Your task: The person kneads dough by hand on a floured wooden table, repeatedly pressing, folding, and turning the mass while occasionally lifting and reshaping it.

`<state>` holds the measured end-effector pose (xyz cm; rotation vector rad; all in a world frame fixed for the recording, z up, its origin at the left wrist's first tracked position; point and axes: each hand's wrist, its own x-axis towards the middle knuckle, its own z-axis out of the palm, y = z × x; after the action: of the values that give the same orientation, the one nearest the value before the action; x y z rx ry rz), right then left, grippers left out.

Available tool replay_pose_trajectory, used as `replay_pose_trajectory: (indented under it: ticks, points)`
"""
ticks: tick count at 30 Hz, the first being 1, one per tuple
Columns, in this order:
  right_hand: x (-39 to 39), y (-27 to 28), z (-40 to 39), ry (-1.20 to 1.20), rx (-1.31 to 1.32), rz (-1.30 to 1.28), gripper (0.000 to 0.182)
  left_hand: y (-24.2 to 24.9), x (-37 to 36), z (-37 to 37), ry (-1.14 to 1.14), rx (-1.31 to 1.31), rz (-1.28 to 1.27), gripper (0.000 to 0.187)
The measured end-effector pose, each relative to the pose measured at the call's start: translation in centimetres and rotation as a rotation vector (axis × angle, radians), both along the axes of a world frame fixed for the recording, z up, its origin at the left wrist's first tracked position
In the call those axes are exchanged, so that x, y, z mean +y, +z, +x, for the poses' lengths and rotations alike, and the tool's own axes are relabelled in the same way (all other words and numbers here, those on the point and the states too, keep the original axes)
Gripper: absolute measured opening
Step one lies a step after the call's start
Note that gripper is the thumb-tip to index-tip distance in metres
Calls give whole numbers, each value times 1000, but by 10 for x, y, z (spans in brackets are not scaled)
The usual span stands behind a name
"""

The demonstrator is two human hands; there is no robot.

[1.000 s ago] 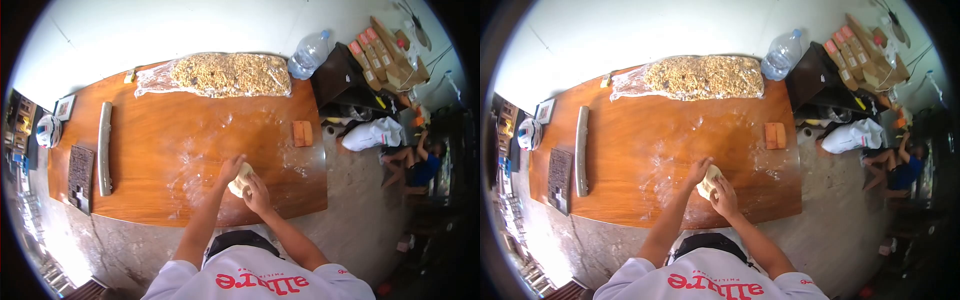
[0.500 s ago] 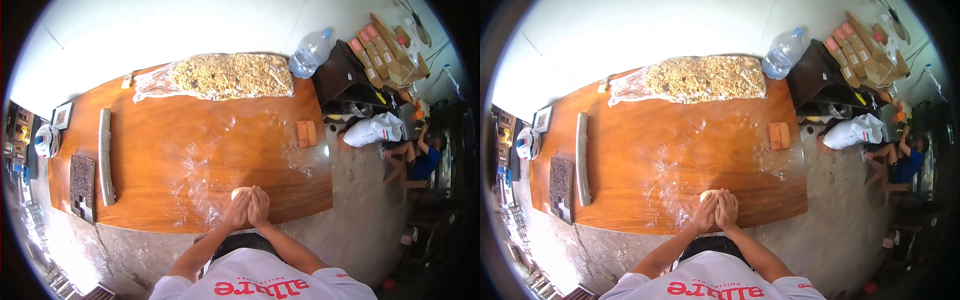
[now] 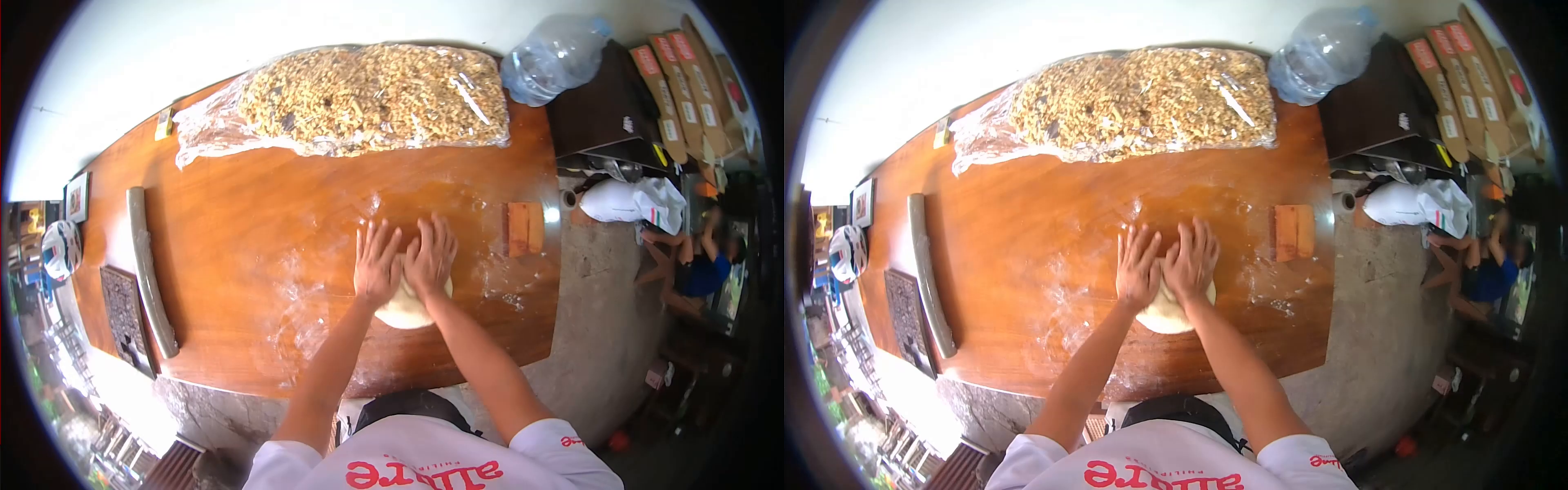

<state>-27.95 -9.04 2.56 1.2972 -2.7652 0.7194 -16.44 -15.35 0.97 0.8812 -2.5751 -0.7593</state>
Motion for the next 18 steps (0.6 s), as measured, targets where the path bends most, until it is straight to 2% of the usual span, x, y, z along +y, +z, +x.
replay_pose_trajectory:
  ticks: [2, 5, 6, 7, 9, 10, 12, 13, 14, 16, 17, 18]
  points:
    - [-42, -4, -19, -20, 20, -59, 35, -3, -26, -14, 158, 88, -25, 48]
    - [-79, -13, -37, 15, 5, -169, 32, -15, -44, -22, 275, 43, -95, 49]
    - [-81, -15, -42, 56, -7, -231, 31, -13, -42, -23, 300, 43, -92, 44]
    - [-81, -32, -52, 55, -3, -249, 31, -14, -37, -20, 298, 49, -108, 44]
    - [-71, -70, -81, 341, -568, -615, 28, -13, -18, -11, 293, 181, 7, 40]
    - [-50, -19, -82, 137, -1105, -754, 23, -6, -3, -4, 294, 275, 126, 41]
    - [-9, 15, -88, -58, -1096, -709, 28, 13, 43, 13, 310, 261, 351, 48]
    - [15, 14, -90, -125, -937, -560, 32, 18, 71, 23, 386, 246, 475, 51]
    - [37, 2, -85, -194, -777, -413, 37, 30, 97, 26, 405, 418, 478, 52]
    - [66, -27, -55, -237, -798, -324, 38, 28, 127, 33, 448, 490, 383, 53]
    - [73, 10, -22, -201, -699, -68, 37, 27, 130, 41, 492, 520, 518, 52]
    - [84, -27, 8, -120, -689, -168, 41, 26, 132, 50, 535, 548, 656, 52]
